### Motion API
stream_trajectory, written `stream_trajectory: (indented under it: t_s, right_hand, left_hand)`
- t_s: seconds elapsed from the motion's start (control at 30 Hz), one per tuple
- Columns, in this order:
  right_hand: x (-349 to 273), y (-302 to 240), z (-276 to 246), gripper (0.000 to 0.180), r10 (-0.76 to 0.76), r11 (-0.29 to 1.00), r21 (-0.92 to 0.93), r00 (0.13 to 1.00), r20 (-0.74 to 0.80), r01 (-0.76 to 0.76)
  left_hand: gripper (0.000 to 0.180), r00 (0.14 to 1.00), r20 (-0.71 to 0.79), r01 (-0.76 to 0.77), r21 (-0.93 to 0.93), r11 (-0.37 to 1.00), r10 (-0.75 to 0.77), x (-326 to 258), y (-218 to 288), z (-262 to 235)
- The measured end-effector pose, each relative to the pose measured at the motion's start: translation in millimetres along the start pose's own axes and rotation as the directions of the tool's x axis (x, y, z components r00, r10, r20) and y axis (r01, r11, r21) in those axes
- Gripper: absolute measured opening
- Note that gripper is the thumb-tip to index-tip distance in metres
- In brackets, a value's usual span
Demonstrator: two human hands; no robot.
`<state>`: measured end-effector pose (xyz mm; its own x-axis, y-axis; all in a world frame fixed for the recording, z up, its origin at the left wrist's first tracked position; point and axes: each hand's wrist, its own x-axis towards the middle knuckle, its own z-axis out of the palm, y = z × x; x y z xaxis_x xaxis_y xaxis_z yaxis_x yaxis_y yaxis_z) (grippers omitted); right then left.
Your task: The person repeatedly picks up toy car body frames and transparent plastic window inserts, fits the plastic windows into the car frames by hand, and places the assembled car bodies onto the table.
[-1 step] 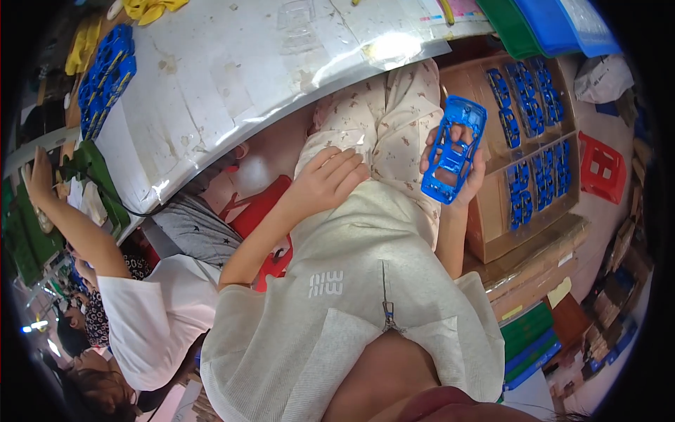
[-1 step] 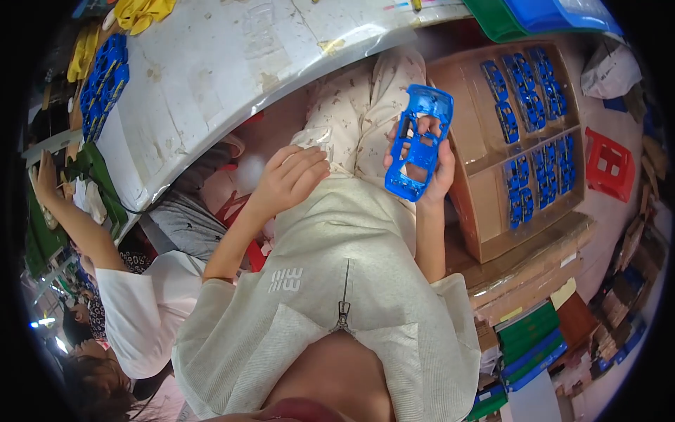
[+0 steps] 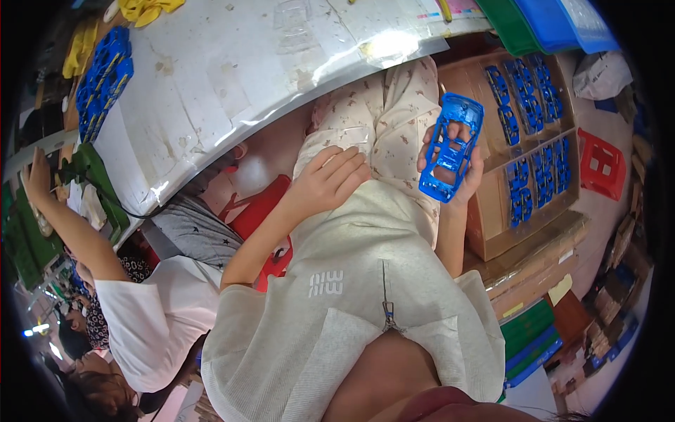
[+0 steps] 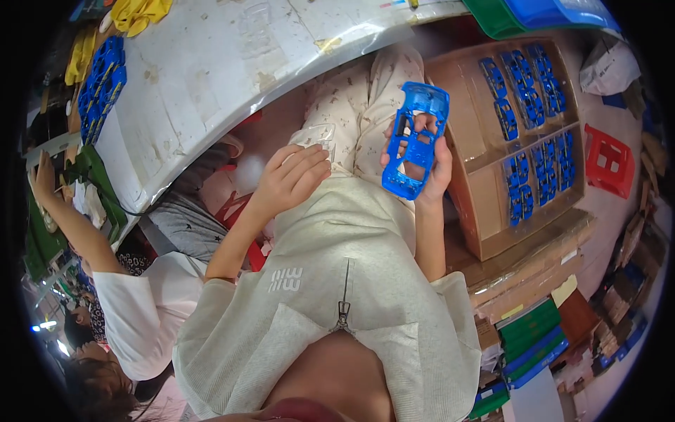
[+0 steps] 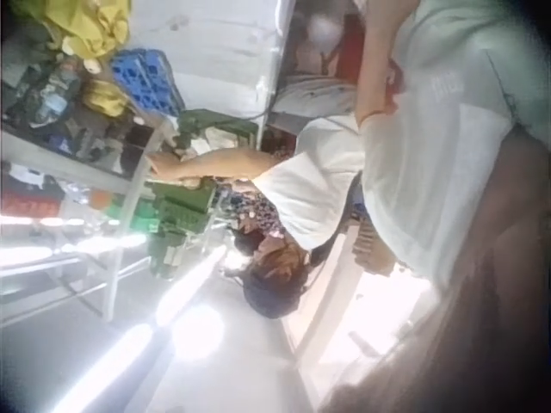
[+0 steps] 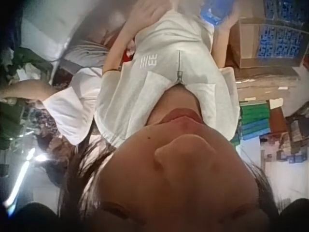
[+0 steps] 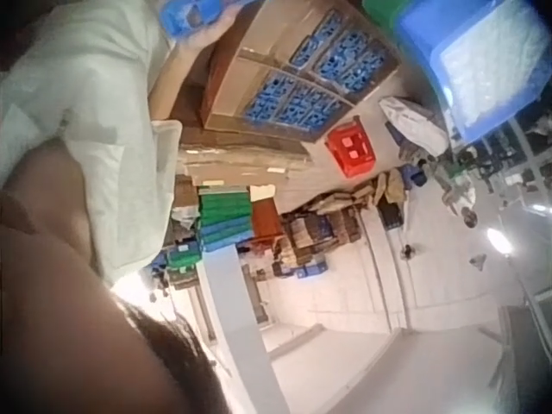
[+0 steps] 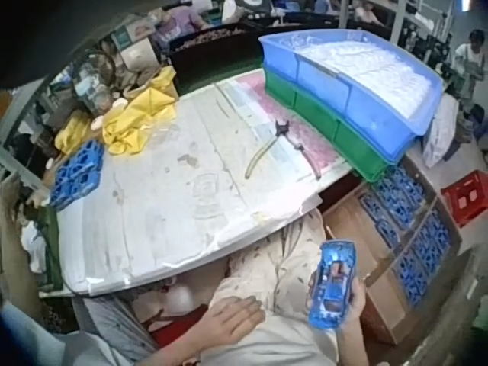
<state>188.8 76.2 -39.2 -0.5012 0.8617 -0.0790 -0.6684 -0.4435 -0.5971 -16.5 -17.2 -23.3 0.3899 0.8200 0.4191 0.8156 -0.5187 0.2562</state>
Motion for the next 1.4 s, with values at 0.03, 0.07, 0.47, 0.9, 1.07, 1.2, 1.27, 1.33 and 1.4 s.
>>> stream_trajectory:
  t_s: [0.03, 0.07, 0.47, 0.9, 1.07, 1.2, 1.27, 1.33, 1.4]
  right_hand:
    - [0, 1, 3, 0.037, 0.0, 1.0, -0.003, 1.0, -0.021, 0.0]
    - [-2, 2, 5, 0.036, -0.001, 1.0, -0.007, 0.999, -0.043, 0.001]
    - [-13, 8, 17, 0.047, 0.046, 0.982, -0.175, 0.988, -0.148, -0.072]
    - [-18, 3, 28, 0.047, 0.07, 0.994, -0.072, 0.993, -0.093, -0.077]
    - [-15, 0, 28, 0.05, 0.063, 0.99, -0.117, 0.994, -0.084, -0.073]
    - [-15, 3, 26, 0.051, 0.081, 0.986, -0.142, 0.995, -0.055, -0.088]
    - [-15, 3, 28, 0.053, 0.104, 0.987, -0.122, 0.994, -0.046, -0.109]
    - [-13, 3, 37, 0.062, 0.063, 0.966, -0.244, 0.992, -0.112, -0.089]
    - [-11, 4, 37, 0.061, 0.041, 0.968, -0.239, 0.991, -0.127, -0.071]
  left_hand:
    - [0.014, 0.998, -0.063, -0.009, 0.004, 1.0, 0.009, 2, 1, 3]
    - [0.014, 0.992, -0.127, -0.017, 0.007, 1.0, 0.017, 3, 3, 5]
    - [0.019, 0.918, -0.338, -0.251, -0.092, 0.964, 0.207, 43, 32, 10]
    - [0.02, 0.923, -0.384, -0.115, -0.315, 0.942, -0.016, 55, 37, 11]
    - [0.019, 0.934, -0.352, -0.111, -0.129, 0.985, 0.059, 51, 44, 15]
    - [0.018, 0.929, -0.365, -0.082, -0.032, 0.996, 0.065, 48, 46, 12]
    - [0.019, 0.93, -0.363, -0.075, -0.032, 0.997, 0.058, 49, 46, 13]
    - [0.019, 0.931, -0.361, -0.064, -0.026, 0.998, 0.05, 49, 46, 15]
    - [0.02, 0.955, -0.295, 0.0, -0.099, 0.995, -0.029, 53, 48, 15]
